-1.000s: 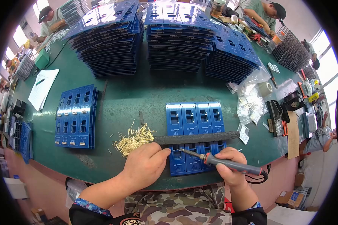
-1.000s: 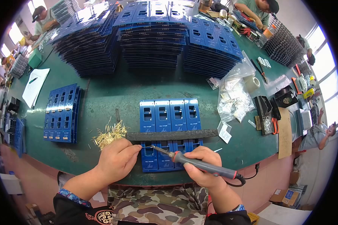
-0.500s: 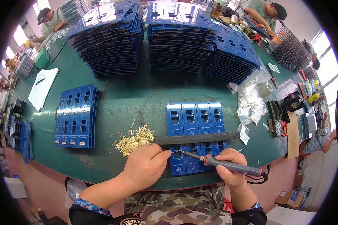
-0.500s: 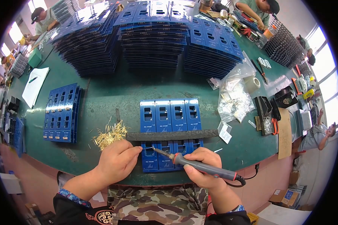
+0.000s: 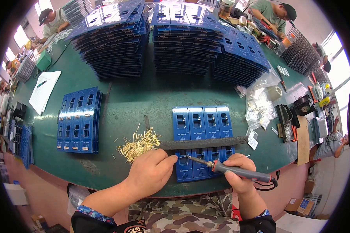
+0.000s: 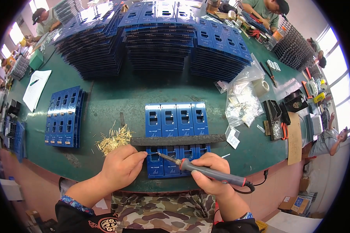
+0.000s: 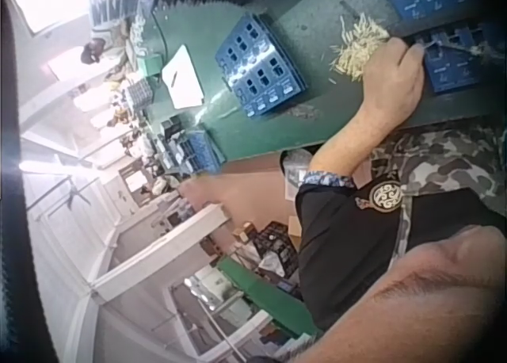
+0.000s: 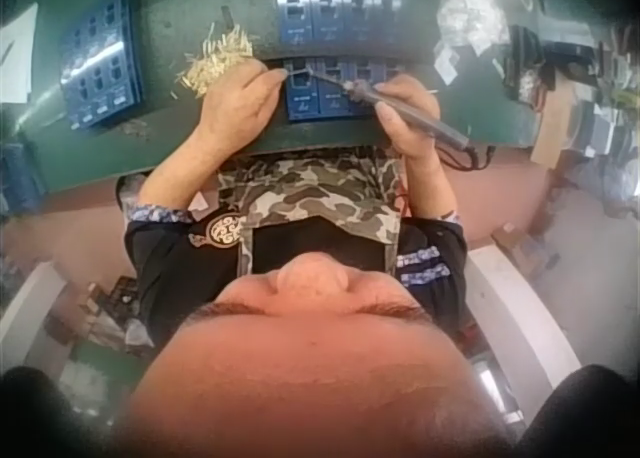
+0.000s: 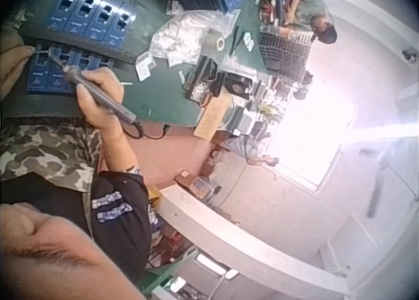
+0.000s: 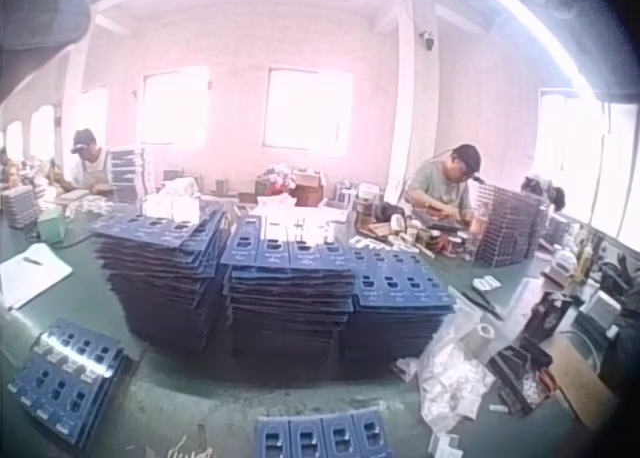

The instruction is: The person solders gold terminal pins into blue plastic component housings with a soldering iron and solder wire.

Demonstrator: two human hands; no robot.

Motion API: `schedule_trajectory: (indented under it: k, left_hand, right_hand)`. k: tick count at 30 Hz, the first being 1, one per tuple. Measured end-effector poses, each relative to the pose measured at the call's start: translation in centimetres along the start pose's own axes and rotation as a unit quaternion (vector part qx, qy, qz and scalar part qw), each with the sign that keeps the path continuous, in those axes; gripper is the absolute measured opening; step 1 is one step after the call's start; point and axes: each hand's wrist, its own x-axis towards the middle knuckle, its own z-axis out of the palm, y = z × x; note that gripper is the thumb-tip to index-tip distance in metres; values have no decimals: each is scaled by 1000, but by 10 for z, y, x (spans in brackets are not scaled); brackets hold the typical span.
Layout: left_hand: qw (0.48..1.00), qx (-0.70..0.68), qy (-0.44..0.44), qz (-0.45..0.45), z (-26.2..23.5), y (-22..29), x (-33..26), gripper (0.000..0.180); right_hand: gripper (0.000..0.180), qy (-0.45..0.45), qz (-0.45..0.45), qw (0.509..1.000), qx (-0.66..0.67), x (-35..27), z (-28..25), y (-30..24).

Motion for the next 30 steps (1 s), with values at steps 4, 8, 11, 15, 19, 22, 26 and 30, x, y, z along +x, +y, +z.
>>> schedule_trajectory:
  k: [4,8,11,15,19,22,26,30]
  left_hand:
    - [1000,-8,24,2,1,0,-1,21]
    - [1000,-2,16,3,0,0,-1,21]
    - [1000,0,13,2,1,0,0,21]
    - [1000,0,11,0,1,-1,0,21]
    - [1000,6,7,0,2,-1,0,21]
    - [1000,4,1,-5,0,0,1,19]
    - [1000,-1,3,-6,0,1,1,18]
    - [1000,-9,19,2,-1,2,-2,19]
  right_hand:
    - [19,29,-6,999,17,-2,0,1]
    - [20,7,-11,1000,8,-1,1,-1]
    - [21,1,-12,1000,6,0,2,0]
    - [21,-3,-18,1000,1,1,2,0]
    - [21,-7,-13,1000,-4,1,2,-2]
    - [21,-8,-15,1000,-5,2,2,-1]
    - [21,-6,-16,1000,-2,1,2,-1]
    - [20,65,37,995,71,-10,-2,1]
